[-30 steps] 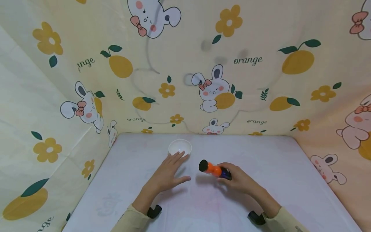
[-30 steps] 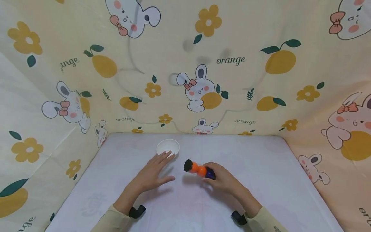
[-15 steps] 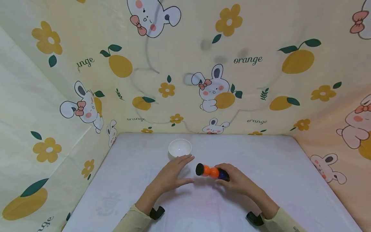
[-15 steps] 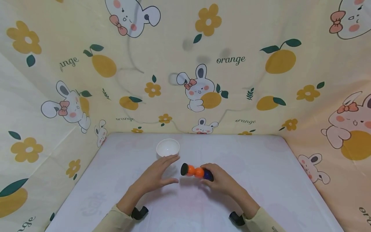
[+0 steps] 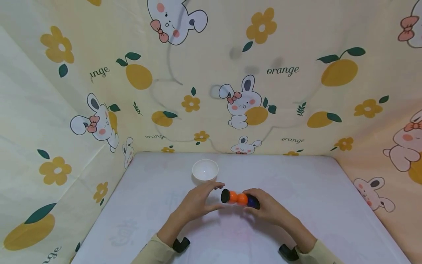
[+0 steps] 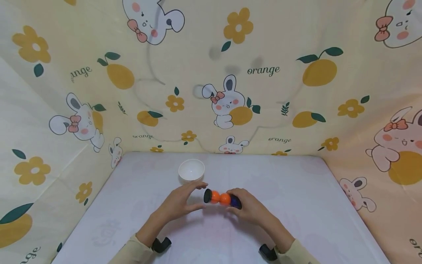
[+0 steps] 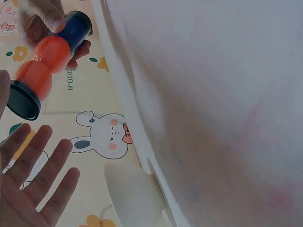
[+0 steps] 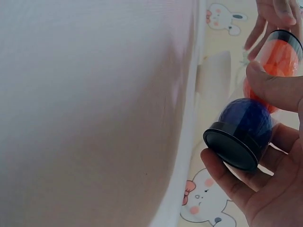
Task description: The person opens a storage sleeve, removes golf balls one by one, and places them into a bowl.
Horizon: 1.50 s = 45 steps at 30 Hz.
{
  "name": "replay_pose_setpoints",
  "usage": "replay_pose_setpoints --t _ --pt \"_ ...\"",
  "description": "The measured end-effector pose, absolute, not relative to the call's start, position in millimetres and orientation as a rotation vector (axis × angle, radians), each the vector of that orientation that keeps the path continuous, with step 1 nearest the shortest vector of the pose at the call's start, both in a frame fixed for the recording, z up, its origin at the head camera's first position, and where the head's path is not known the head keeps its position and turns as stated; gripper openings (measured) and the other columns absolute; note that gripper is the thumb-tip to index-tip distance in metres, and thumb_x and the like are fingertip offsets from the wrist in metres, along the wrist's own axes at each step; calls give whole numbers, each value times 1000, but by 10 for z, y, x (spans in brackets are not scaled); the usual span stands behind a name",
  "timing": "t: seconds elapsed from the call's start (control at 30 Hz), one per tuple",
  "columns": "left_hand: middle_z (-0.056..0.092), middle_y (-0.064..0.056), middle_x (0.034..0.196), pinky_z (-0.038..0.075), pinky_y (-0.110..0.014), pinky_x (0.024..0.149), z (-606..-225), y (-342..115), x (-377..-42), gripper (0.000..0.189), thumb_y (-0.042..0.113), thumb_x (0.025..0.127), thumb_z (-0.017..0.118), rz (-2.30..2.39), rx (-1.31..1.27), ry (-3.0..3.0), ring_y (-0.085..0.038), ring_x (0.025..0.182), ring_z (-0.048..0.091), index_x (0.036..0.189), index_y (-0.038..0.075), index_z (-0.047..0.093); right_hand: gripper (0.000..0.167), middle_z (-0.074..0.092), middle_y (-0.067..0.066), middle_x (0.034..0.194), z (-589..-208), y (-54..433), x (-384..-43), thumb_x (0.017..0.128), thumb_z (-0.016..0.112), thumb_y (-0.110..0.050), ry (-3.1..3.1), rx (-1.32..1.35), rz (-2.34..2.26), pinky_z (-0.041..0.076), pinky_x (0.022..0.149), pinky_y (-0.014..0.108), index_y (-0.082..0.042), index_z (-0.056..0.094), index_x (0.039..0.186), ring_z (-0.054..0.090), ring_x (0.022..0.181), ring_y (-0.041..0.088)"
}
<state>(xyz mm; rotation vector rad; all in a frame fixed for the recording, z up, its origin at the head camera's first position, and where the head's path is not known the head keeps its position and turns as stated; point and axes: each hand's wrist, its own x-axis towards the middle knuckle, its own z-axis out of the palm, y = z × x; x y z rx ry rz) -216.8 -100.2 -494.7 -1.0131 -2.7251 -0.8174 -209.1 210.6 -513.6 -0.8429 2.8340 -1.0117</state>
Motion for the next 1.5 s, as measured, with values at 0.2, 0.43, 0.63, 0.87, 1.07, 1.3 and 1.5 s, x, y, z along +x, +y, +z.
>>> replay_pose_setpoints --t 0.2,0.43,0.63,0.87,1.07,1.3,1.5 --pt "67 11 137 60 -35 99 -4968 -970 -2167 58 39 94 86 -859 -1021 -2696 -11 119 69 143 27 58 46 71 7 131 -5132 2084 -2079 93 87 -25 2840 -876 -1013 53 107 61 -8 69 132 66 119 30" --pt "68 10 132 61 -37 98 -4951 -957 -2162 53 32 94 87 -999 -1042 -2703 -14 115 70 138 25 57 49 71 9 132 -5134 2079 -2058 92 87 -24 2852 -895 -991 54 106 60 -6 68 134 67 120 31" --pt "65 9 127 62 -43 96 -4949 -952 -2168 52 30 93 87 -1088 -1066 -2717 -16 110 70 134 25 55 50 70 10 133 -5131 2074 -2058 93 87 -25 2841 -896 -985 53 106 60 -6 67 135 66 121 32" --pt "62 12 116 63 -43 90 -4981 -942 -2211 53 26 86 90 -1155 -1080 -2734 -11 102 68 125 29 54 52 70 8 134 -5160 2066 -2067 94 86 -29 2805 -919 -983 54 106 57 -7 67 136 67 120 29" --pt "59 10 112 62 -37 88 -4987 -927 -2251 54 24 84 89 -1158 -1138 -2740 -12 97 65 125 23 55 50 71 5 133 -5195 2065 -2066 95 85 -32 2785 -987 -1002 55 105 54 -8 67 136 67 119 25" --pt "58 9 109 61 -33 88 -4996 -899 -2296 53 21 81 87 -1193 -1194 -2752 -7 95 62 122 23 53 51 71 6 133 -5190 2065 -2068 95 85 -31 2779 -1015 -1003 56 105 53 -8 67 137 68 120 25" --pt "59 9 104 57 -24 80 -4997 -882 -2311 49 17 79 86 -1252 -1272 -2738 -5 91 59 112 23 51 52 72 6 132 -5183 2058 -2067 95 85 -29 2778 -1038 -987 56 104 52 -7 66 138 68 119 24"
